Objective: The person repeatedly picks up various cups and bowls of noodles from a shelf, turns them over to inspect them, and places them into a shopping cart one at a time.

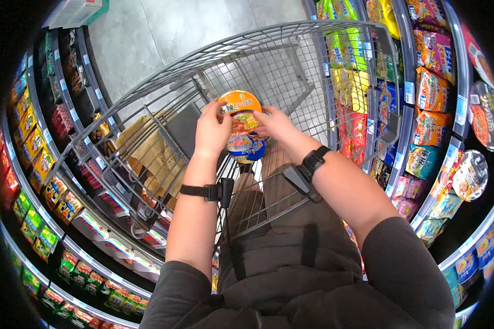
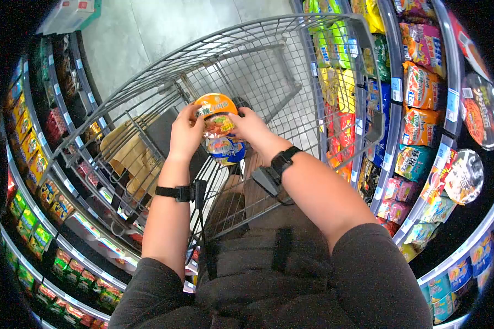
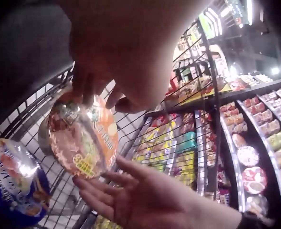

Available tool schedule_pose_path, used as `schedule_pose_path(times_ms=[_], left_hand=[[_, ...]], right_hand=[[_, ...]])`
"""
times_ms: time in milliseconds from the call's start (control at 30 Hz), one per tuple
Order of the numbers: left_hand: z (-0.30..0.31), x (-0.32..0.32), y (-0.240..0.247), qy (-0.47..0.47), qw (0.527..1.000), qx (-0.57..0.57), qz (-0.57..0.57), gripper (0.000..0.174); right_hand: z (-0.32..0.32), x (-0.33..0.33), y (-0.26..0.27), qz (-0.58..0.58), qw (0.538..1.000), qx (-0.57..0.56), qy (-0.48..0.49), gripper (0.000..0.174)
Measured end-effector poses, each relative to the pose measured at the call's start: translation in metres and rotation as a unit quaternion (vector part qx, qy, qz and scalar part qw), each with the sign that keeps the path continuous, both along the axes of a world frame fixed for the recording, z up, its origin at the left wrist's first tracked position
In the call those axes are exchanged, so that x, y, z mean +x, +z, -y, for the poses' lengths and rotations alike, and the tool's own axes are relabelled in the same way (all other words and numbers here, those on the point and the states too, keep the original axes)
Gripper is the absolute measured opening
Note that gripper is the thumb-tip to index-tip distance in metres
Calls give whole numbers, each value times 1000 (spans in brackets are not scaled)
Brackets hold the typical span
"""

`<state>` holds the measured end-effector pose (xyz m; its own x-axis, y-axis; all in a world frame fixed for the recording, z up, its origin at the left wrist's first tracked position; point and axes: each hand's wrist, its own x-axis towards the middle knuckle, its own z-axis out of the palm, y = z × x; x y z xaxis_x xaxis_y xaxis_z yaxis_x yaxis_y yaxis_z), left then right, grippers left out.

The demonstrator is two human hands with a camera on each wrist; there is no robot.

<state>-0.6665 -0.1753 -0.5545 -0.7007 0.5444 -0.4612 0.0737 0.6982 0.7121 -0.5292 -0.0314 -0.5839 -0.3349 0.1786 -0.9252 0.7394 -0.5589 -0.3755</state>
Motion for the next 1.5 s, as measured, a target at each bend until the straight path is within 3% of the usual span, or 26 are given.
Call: schedule_pose_path(times_ms=[100, 167, 233, 300, 367, 433, 467, 533, 600, 733, 767, 867, 1033, 1100, 1133, 1200, 1300, 1500], left_hand=[[-5, -5, 56, -11, 1000, 22, 9, 35], [-1, -4, 91, -59, 998, 28, -10, 33], [8, 1, 128, -79, 994, 58, -46, 38], [21, 9, 167, -114, 981, 148, -45, 40], [36, 21, 209, -117, 979, 162, 35, 50], [55, 37, 246, -107, 962, 232, 98, 58], [66, 42, 253, -127, 948, 253, 145, 76], [80, 64, 284, -152, 934, 294, 135, 83], [88, 85, 323, -185, 921, 312, 141, 101], [103, 114, 342, -190, 925, 317, 82, 95], [106, 121, 345, -203, 922, 320, 77, 95], [103, 143, 367, -155, 913, 341, 159, 77], [66, 191, 390, -253, 912, 310, 86, 74], [46, 213, 414, -286, 916, 258, 115, 76], [32, 223, 421, -304, 909, 261, 114, 76], [2, 244, 433, -386, 880, 276, -3, 77], [-45, 283, 455, -420, 854, 303, -54, 78], [-133, 369, 495, -468, 779, 415, -53, 71]], right_hand=[[-16, 17, 31, -19, 999, 30, 9, 65], [-27, 28, 64, -33, 993, 47, 99, 63], [-28, 42, 96, -58, 990, 80, 102, 55], [-27, 56, 139, -125, 975, 108, 147, 45], [-22, 69, 190, -143, 978, 85, 126, 30], [-14, 86, 232, -174, 981, 33, 82, 28], [-8, 95, 252, -184, 979, 43, 82, 28], [7, 115, 286, -210, 972, -95, -44, 29], [20, 138, 310, -225, 964, -120, -70, 30], [45, 182, 361, -320, 927, -183, -66, 42], [53, 193, 376, -329, 925, -175, -72, 42], [69, 229, 412, -351, 934, -53, 31, 55], [74, 296, 447, -373, 927, -7, -31, 59], [70, 327, 459, -358, 928, 58, -86, 57], [64, 344, 459, -373, 918, 81, -107, 59], [54, 376, 470, -383, 902, 130, -148, 60], [37, 421, 500, -397, 874, 189, -208, 66], [9, 508, 541, -485, 772, 308, -271, 74]])
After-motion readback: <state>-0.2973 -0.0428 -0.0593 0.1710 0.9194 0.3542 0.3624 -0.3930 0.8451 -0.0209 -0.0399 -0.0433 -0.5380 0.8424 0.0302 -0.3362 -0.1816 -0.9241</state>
